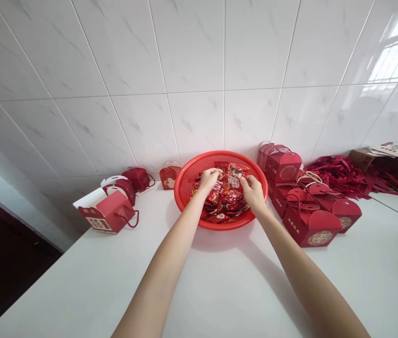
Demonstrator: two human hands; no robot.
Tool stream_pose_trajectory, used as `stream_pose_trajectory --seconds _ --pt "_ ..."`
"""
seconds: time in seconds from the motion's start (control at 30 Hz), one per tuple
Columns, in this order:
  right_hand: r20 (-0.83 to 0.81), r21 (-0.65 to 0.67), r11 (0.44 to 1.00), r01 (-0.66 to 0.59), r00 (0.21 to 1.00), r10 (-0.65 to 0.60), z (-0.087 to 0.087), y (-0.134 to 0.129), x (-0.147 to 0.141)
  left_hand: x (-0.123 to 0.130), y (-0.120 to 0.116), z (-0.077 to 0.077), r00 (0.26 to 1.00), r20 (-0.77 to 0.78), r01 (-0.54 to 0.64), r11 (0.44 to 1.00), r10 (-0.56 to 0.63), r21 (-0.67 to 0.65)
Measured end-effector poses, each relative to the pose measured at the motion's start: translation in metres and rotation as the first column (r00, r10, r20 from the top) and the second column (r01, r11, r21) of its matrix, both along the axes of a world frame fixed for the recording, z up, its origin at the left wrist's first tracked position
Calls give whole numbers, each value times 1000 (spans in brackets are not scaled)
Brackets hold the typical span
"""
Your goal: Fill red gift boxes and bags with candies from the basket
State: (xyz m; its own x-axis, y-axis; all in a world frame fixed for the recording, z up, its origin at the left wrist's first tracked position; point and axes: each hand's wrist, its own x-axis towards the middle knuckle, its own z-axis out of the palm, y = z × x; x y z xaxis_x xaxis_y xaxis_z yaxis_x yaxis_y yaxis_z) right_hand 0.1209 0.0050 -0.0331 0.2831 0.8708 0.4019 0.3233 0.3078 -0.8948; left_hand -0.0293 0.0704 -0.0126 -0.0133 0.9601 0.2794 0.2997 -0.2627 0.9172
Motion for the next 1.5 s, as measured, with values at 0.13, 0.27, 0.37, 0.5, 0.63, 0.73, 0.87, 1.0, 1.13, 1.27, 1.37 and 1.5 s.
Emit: stream_pose_trajectory --seconds 0.13,0.27,0.37,0.5,0.63,0.73,0.87,1.0,1.13,1.27,1.37,1.5 --pt "-21 -14 1000 21 1000 -21 2 -3 -2 -2 -6 -10 985 -166 -44 999 45 11" --pt "69 -84 993 -87 993 93 6 -14 -6 -7 -5 -10 957 -266 -117 993 118 19" --pt "186 -185 963 -197 955 231 7 -22 -9 -12 -2 -10 935 -312 -178 984 170 2" --pt "276 -242 943 -229 915 294 7 -27 -12 -14 -4 -13 905 -381 -206 979 190 -1" --pt "301 -218 961 -170 925 232 3 -22 -10 -12 -7 -14 867 -468 -197 980 172 -4" --pt "303 -177 979 -105 940 155 -2 -15 -7 -11 -8 -13 842 -522 -173 985 138 -20" --pt "279 -99 994 -35 958 62 -8 -7 -3 -9 -9 -12 815 -576 -105 993 58 -47" --pt "246 -68 997 -18 969 35 -9 -4 -2 -10 -10 -13 772 -630 21 993 -91 -118" --pt "218 -84 996 -39 974 57 -10 -4 -2 -8 -11 -13 752 -620 164 975 -221 -149" --pt "184 -75 996 -42 981 55 -11 -4 -2 -1 -12 -12 750 -569 318 938 -336 -135" --pt "155 -53 998 -30 987 38 -12 -2 -2 0 -12 -11 768 -536 361 928 -351 -91" --pt "126 -12 999 -31 991 33 -12 -2 -3 -2 -9 -12 899 -350 294 955 -263 35"
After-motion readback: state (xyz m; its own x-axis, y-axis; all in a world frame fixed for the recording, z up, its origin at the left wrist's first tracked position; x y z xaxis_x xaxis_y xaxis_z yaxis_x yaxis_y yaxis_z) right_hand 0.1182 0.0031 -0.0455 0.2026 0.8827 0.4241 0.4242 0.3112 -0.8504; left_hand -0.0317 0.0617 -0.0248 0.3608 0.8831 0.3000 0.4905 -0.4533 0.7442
